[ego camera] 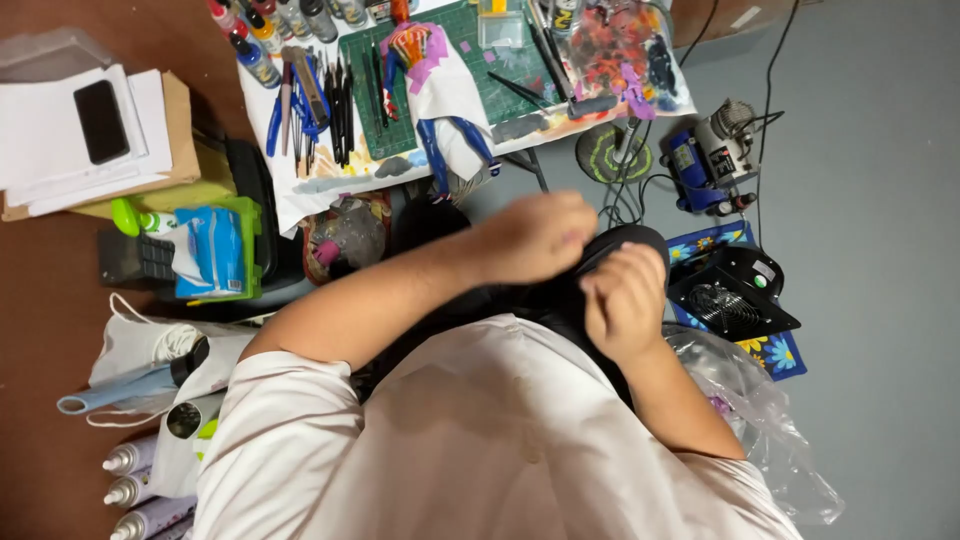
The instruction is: Carefully applying masking tape and paper to an action figure to protect specific areas during a painting process.
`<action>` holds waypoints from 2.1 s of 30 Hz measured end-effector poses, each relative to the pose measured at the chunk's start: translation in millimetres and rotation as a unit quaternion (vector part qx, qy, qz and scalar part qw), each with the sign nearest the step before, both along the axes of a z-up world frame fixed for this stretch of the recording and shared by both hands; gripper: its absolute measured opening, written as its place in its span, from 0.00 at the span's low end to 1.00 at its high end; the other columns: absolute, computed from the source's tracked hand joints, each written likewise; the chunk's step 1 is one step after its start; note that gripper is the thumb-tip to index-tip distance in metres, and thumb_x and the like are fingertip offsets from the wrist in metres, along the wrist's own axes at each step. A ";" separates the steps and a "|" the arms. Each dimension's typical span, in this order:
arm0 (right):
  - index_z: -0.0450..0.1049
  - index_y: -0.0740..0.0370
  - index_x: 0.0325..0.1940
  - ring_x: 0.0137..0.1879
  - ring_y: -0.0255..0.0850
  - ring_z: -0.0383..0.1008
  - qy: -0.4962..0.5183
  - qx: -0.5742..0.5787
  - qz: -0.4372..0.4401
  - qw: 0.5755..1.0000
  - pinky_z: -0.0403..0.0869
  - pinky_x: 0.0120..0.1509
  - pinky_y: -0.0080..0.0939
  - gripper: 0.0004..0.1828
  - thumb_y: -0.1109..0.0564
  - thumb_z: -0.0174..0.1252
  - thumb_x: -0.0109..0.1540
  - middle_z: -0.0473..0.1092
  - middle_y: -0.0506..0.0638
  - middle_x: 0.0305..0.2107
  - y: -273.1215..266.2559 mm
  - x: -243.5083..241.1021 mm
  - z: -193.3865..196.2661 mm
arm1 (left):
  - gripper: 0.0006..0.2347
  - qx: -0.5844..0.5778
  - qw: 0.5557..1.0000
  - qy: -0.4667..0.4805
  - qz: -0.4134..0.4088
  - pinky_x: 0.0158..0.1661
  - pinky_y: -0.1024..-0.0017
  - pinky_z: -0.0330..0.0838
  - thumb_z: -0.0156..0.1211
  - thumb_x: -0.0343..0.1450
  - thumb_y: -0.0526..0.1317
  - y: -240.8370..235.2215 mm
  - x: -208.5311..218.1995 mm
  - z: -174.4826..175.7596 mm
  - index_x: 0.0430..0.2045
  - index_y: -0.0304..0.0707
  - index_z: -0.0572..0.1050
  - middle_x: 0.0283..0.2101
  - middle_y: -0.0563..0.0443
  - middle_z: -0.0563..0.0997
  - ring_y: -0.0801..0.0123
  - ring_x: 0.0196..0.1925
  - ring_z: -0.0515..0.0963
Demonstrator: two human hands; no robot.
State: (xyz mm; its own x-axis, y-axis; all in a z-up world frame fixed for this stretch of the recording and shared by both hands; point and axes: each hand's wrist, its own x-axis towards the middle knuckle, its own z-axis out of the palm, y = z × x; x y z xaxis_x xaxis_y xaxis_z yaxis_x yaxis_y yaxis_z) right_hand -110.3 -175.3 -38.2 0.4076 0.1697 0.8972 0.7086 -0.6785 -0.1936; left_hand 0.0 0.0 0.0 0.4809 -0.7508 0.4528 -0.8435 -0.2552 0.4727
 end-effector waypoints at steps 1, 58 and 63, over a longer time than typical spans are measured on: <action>0.76 0.62 0.34 0.41 0.57 0.75 -0.002 0.002 -0.003 1.000 0.74 0.56 0.65 0.07 0.58 0.62 0.66 0.72 0.54 0.30 0.9 -7.0 2.9 | 0.05 0.002 1.000 -0.002 -0.003 0.31 0.53 0.73 0.52 0.71 0.43 -1.3 16.6 8.3 0.30 0.45 0.72 0.31 0.49 0.70 0.45 0.33 0.77; 0.45 0.68 0.79 0.46 0.63 0.78 0.311 -0.204 -0.091 0.924 0.76 0.47 0.63 0.52 0.58 0.69 0.60 0.77 0.66 0.42 110.8 136.7 107.5 | 0.31 -0.382 0.642 0.626 0.224 0.54 0.50 0.77 0.58 0.74 0.52 124.2 27.9 -43.4 0.64 0.21 0.62 0.65 0.17 0.66 0.41 0.61 0.78; 0.36 0.58 0.83 0.46 0.68 0.79 0.410 -0.324 -0.161 0.837 0.77 0.49 0.65 0.50 0.53 0.60 0.65 0.77 0.69 0.40 118.5 148.7 102.9 | 0.14 -0.404 0.640 0.643 0.114 0.44 0.61 0.84 0.63 0.74 0.41 98.2 52.9 -86.1 0.49 0.35 0.70 0.45 0.36 0.83 0.54 0.45 0.87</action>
State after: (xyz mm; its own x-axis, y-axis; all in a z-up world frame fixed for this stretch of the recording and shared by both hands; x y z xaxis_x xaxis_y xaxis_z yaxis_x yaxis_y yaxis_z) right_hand 38.4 -56.9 64.8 0.9597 0.2754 0.0554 0.2778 -0.9597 -0.0417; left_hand 52.9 98.2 -86.1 0.9014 -0.3661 -0.2312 0.3921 0.4638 0.7944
